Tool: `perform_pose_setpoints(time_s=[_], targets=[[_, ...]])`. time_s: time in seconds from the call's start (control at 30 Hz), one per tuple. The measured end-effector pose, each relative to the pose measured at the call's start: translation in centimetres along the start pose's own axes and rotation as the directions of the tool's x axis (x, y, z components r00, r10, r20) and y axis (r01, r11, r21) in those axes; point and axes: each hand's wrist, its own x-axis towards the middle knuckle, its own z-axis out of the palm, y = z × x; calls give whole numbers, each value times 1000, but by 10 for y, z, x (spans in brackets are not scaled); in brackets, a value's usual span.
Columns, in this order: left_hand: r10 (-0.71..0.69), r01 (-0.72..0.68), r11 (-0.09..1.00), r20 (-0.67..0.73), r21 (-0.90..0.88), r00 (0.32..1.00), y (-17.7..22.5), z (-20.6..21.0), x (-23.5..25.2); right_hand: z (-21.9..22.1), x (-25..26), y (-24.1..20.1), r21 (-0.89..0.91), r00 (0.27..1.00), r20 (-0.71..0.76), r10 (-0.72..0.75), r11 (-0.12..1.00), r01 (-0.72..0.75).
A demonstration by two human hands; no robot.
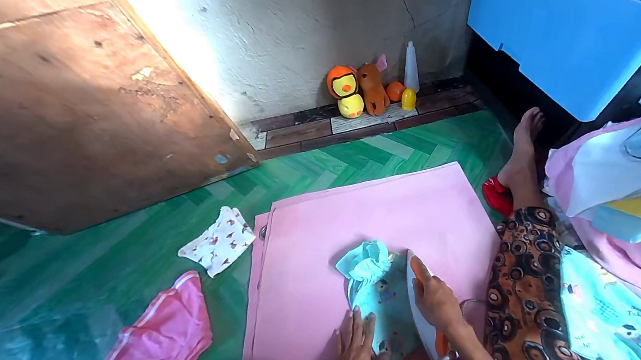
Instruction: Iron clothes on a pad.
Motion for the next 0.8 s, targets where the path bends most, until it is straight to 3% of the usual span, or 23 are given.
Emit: perform_pose_setpoints(time_s=[0.2, 0.43, 0.63, 0.8], targets=[[-10, 10, 998, -7, -59, 1000, -3, -1, 6, 29, -23, 28, 2, 951, 142, -275, 961, 277], [-30, 20, 987, -56, -162, 998, -7, -7, 7, 27, 7, 8, -67, 823, 321, -469, 855, 514], [-89, -27, 919, -274, -394, 958, -15, -19, 9, 22, 22, -17, -127, 738, 456, -497, 784, 607], [-222, -67, 843, -458, -533, 861, -24, -27, 8, 22, 27, -34, -135, 711, 493, -502, 763, 632]])
